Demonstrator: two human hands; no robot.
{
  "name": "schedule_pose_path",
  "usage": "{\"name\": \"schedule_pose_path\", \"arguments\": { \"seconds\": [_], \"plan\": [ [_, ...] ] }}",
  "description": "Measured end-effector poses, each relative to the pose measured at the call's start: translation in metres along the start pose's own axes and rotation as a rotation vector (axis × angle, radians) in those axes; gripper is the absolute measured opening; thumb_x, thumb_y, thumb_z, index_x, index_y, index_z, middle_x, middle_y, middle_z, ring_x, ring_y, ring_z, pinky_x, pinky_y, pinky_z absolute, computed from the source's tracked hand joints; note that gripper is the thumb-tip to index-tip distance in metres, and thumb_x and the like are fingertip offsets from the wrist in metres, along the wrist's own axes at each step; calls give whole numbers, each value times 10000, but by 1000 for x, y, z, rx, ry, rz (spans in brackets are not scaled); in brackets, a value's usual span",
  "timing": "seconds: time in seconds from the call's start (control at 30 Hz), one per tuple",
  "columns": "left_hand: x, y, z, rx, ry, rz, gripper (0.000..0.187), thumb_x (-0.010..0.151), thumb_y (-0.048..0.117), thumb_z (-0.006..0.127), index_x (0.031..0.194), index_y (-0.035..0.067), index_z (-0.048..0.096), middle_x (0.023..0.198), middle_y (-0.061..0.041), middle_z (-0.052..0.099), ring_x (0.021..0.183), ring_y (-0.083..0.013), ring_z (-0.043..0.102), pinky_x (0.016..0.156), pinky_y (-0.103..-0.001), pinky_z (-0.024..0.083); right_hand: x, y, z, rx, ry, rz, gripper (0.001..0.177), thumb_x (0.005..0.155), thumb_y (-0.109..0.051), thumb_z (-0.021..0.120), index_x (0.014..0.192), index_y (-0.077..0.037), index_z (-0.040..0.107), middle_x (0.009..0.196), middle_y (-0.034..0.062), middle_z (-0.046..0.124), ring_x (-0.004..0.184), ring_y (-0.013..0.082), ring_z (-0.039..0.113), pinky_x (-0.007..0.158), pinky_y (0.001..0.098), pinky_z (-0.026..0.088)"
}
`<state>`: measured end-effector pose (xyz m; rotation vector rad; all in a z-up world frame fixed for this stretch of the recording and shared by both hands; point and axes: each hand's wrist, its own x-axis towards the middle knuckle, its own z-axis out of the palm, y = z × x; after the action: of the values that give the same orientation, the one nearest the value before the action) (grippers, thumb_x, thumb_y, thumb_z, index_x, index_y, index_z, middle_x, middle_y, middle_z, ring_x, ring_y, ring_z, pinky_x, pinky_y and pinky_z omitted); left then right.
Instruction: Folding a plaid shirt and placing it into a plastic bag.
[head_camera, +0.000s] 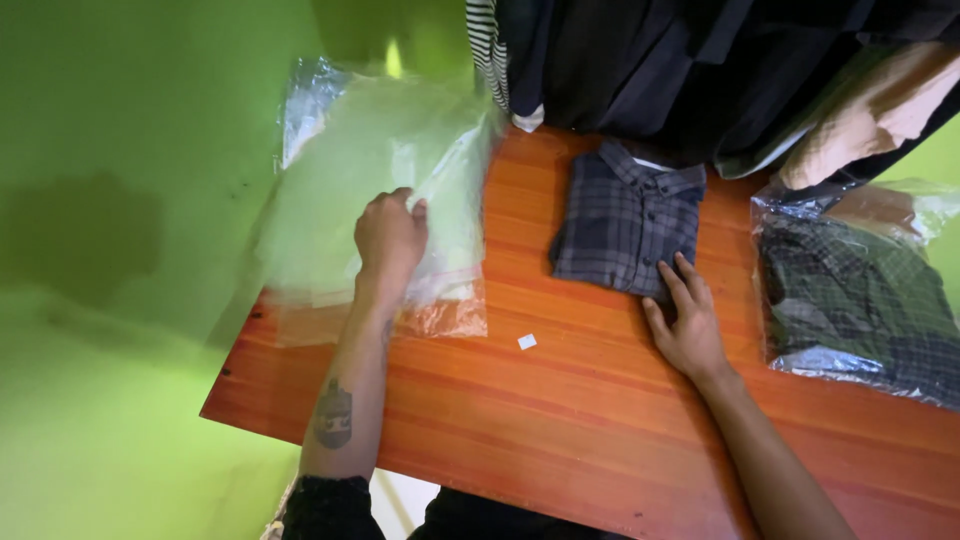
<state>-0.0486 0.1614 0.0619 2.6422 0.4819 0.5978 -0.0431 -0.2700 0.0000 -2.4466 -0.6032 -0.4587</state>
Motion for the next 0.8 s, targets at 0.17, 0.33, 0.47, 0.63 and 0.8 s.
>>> {"name": "schedule_pose_path", "arguments": {
  "seconds": [0.17,0.33,0.47,0.63,0.8],
  "plan": [
    [-28,61,-29,-176,-203,169,480,918,387,715,1275,69,671,1053,-224,718,958,-402,697,820,-509,548,0,0,0,1,19,-39,552,952,-195,679,1442,21,547,1570,270,412,1385,458,455,1155,526,398],
    [-79,136,-14,-225,-434,310,577,973,489,598,1356,57,580,1232,-243,656,1137,-422,642,950,-513,529,-21,7,8,256,130,-37,393,1056,-212,574,1402,-28,570,1487,204,561,1333,389,575,1148,456,463],
    [-109,166,36,-256,-590,393,841,974,558,567,1531,-20,317,1563,-353,290,1347,-509,434,1041,-560,444,-26,-18,7,1344,-107,449,572,1004,-356,475,1510,-99,408,1265,155,711,1008,273,725,847,405,605],
    [-100,185,36,-156,-790,367,852,990,590,519,1590,53,242,1628,-305,188,1430,-491,336,1086,-585,381,-30,-12,2,1107,-288,606,623,974,-157,559,1551,-116,328,1091,176,719,893,236,733,765,386,615],
    [-71,163,43,-218,-750,359,775,1003,542,544,1574,75,306,1584,-238,322,1436,-427,358,1109,-602,338,-17,-11,-17,1185,-312,692,508,980,-45,564,1477,-27,457,1144,144,721,801,218,704,659,361,593]
  ]
}}
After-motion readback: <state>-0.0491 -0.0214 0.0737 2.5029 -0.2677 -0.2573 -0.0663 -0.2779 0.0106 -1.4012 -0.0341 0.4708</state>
